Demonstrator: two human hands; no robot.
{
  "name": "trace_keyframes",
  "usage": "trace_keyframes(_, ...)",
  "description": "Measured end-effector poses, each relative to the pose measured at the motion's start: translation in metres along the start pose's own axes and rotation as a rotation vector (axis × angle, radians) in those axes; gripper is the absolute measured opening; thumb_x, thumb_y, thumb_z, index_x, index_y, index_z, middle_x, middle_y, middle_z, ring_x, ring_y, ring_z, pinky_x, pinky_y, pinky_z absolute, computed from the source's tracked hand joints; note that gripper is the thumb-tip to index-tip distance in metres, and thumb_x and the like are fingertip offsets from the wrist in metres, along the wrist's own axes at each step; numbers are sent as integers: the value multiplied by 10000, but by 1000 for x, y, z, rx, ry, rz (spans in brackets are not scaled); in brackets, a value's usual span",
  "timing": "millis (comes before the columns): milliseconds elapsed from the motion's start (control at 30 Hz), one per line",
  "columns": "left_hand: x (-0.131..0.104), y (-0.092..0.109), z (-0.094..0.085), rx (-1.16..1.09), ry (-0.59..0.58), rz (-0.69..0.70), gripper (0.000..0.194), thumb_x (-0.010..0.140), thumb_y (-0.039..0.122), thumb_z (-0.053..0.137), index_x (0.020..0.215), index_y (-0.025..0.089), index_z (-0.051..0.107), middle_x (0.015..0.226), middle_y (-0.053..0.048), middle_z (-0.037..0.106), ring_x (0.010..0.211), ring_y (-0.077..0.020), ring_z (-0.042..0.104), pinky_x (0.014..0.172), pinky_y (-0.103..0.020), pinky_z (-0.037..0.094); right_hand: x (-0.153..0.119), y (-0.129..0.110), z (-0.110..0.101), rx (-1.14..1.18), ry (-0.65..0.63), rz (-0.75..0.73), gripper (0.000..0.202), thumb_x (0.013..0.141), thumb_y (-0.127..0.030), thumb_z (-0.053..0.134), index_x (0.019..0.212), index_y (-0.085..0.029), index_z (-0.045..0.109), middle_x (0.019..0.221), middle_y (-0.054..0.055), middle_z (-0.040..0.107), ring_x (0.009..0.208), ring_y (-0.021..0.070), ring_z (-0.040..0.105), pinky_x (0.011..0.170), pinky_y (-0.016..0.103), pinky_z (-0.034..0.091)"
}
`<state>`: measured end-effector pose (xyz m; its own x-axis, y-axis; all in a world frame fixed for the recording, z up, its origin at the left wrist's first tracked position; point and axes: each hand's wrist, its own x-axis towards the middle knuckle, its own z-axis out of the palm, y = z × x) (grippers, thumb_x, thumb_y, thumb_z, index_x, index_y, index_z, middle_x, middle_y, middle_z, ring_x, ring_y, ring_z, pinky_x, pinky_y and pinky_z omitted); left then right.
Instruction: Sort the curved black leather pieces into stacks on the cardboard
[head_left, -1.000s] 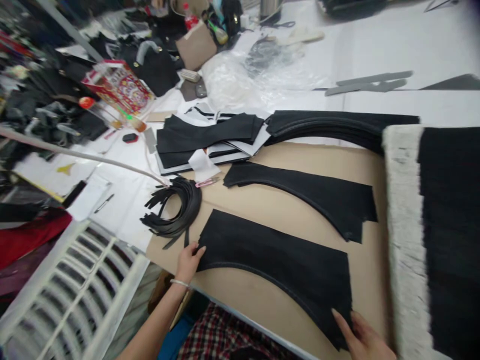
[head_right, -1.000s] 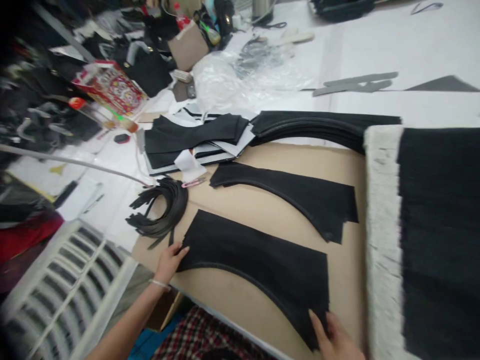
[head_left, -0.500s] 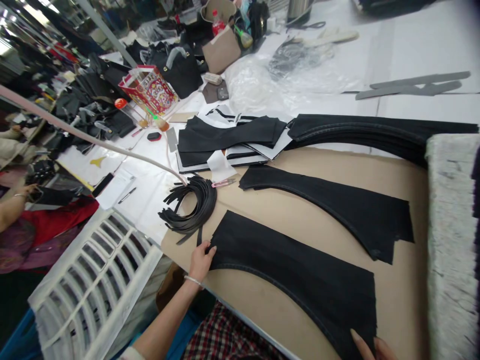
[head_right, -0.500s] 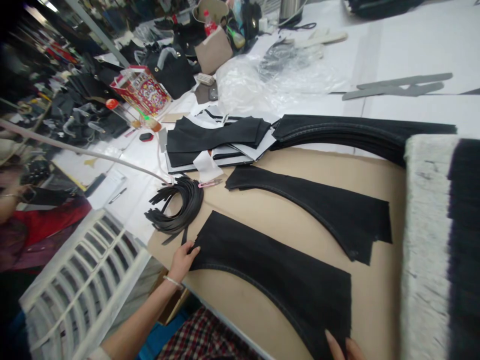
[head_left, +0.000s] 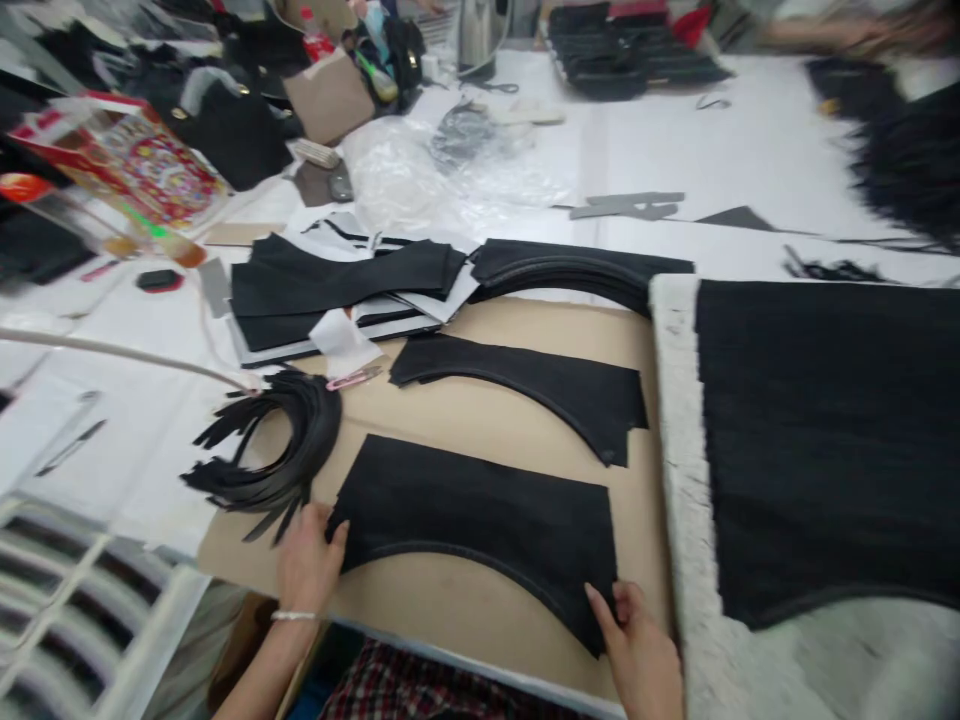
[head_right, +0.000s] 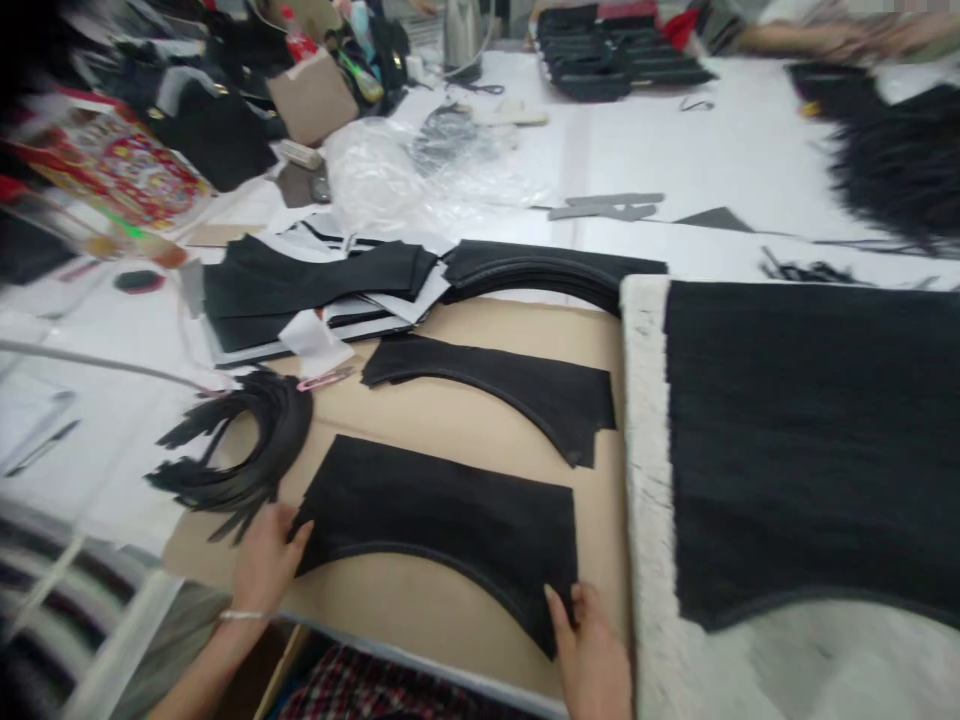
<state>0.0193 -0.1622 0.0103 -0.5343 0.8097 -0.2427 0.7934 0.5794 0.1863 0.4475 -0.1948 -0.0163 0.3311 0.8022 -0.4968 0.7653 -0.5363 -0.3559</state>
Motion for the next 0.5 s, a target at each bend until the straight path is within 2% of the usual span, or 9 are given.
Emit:
trace_keyframes(33, 1, 2, -1, 95, 52, 22, 405, 818, 450, 404, 1046, 141, 534, 972, -155, 591, 945, -315, 556, 809, -401, 417, -3, -5, -1, -8, 31, 17, 511, 807, -679, 373, 972, -224, 538, 802, 69, 658, 634, 247, 634, 566, 345, 470)
trace_keyframes(100, 6, 6, -1, 163, 112, 52, 490, 836, 486, 347, 1134, 130, 504, 1031, -170, 578, 989, -333, 542, 829, -421, 422, -6, -12, -2, -5, 165, -25, 518, 827, -661, 359, 1003, -201, 522, 898, 100, 628, 780, 268, 629, 670, 373, 484)
trace_keyframes(200, 16, 13, 1, 95, 94, 77, 524, 829, 524, 354, 1155, 134, 480, 1059, -162, 591, 1006, -330, 548, 855, -431, 430, -5, -16, -5, -6, 342, -109, 554, 855, -628, 353, 1091, -151, 509, 1033, 153, 567, 1000, 309, 548, 859, 432, 439)
trace_keyframes(367, 35, 17, 8, 69, -11, 73, 508, 745, 528, 488, 1068, 136, 490, 992, -173, 636, 1001, -361, 567, 869, -461, 433, 8, -26, -8, -68, 357, -153, 483, 903, -500, 389, 1207, -131, 449, 1121, 163, 562, 1030, 308, 518, 868, 420, 413)
trace_keyframes(500, 51, 15, 7, -15, -136, -70, 545, 635, 527, 609, 1019, 151, 521, 960, -179, 666, 893, -376, 623, 755, -459, 468, 21, -38, -10, -168, 362, -107, 372, 898, -428, 438, 1145, -153, 474, 1052, 140, 597, 935, 298, 556, 765, 384, 421)
